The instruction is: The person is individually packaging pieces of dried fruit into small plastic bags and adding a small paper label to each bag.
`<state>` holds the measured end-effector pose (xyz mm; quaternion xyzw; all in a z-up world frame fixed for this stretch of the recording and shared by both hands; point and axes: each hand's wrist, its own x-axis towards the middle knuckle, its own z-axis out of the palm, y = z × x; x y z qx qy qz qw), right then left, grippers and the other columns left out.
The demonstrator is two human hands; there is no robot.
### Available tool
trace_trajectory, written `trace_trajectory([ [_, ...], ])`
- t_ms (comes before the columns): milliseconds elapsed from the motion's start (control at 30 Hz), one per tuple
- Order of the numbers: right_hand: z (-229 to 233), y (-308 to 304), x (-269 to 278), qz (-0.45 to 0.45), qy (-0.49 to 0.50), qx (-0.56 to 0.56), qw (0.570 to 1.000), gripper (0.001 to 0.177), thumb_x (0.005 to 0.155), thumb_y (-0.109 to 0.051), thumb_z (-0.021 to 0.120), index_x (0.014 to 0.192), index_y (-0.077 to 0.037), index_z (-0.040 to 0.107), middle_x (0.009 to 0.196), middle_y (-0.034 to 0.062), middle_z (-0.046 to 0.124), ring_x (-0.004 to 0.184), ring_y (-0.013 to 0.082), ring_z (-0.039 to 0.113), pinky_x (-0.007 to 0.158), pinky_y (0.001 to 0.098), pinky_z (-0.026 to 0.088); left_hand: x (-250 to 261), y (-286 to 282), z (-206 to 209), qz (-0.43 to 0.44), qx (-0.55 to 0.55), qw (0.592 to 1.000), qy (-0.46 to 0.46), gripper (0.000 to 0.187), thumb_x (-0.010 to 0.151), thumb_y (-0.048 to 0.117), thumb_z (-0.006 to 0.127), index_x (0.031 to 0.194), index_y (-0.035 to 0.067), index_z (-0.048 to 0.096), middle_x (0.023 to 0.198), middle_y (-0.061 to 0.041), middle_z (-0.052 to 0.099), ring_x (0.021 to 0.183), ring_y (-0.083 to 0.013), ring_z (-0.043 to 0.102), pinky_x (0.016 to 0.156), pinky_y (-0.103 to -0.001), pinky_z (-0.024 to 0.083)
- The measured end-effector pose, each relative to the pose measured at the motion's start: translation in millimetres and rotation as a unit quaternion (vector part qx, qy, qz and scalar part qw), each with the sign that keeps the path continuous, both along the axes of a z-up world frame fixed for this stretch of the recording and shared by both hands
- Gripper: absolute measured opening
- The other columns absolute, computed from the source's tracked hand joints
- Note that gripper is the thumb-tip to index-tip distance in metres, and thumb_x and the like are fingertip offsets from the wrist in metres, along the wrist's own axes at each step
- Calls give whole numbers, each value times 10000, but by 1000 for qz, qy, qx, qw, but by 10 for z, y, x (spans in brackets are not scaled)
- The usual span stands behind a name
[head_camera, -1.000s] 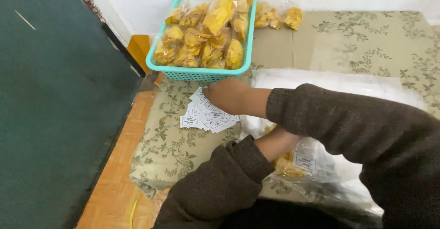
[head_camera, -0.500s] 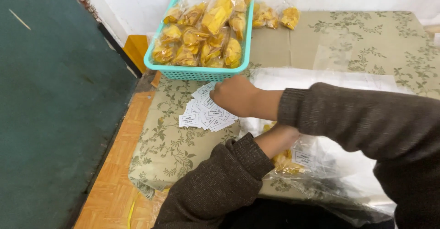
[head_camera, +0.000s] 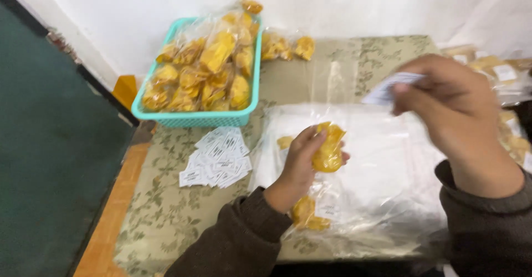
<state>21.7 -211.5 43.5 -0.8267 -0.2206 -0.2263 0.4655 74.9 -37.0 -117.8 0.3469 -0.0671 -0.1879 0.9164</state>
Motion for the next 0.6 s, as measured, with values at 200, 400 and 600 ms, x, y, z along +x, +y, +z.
trace_trajectory([
  [200, -139, -776, 74, -239, -3, 152, 959, 85, 1192, -73, 593, 1222, -142, 632, 1084, -26, 638, 1020, 69, 598, 1010, 217, 488, -73, 130, 97, 0, 196, 963, -183, 270, 970, 234, 666, 1144, 31, 623, 1004, -91, 708, 852, -266, 777, 730, -327, 598],
  [400, -52, -994, 195, -141, -37, 156, 977, 108, 1242, -82, 624, 1337, -89, 572, 1162, 13, 640, 962, 79, 625, 882, 178, 565, -117, 180, 169, -21, 226, 944, -240, 305, 972, 214, 656, 1193, 7, 623, 887, -122, 740, 838, -206, 736, 797, -336, 592],
  [600, 13, -872, 309, -20, 118, 388, 914, 107, 988, -7, 598, 986, -74, 682, 858, 121, 710, 620, 206, 670, 573, 234, 568, -60, 201, 25, -24, 203, 950, -235, 281, 956, 165, 657, 1173, -10, 620, 909, -124, 690, 755, -227, 729, 697, -344, 617],
])
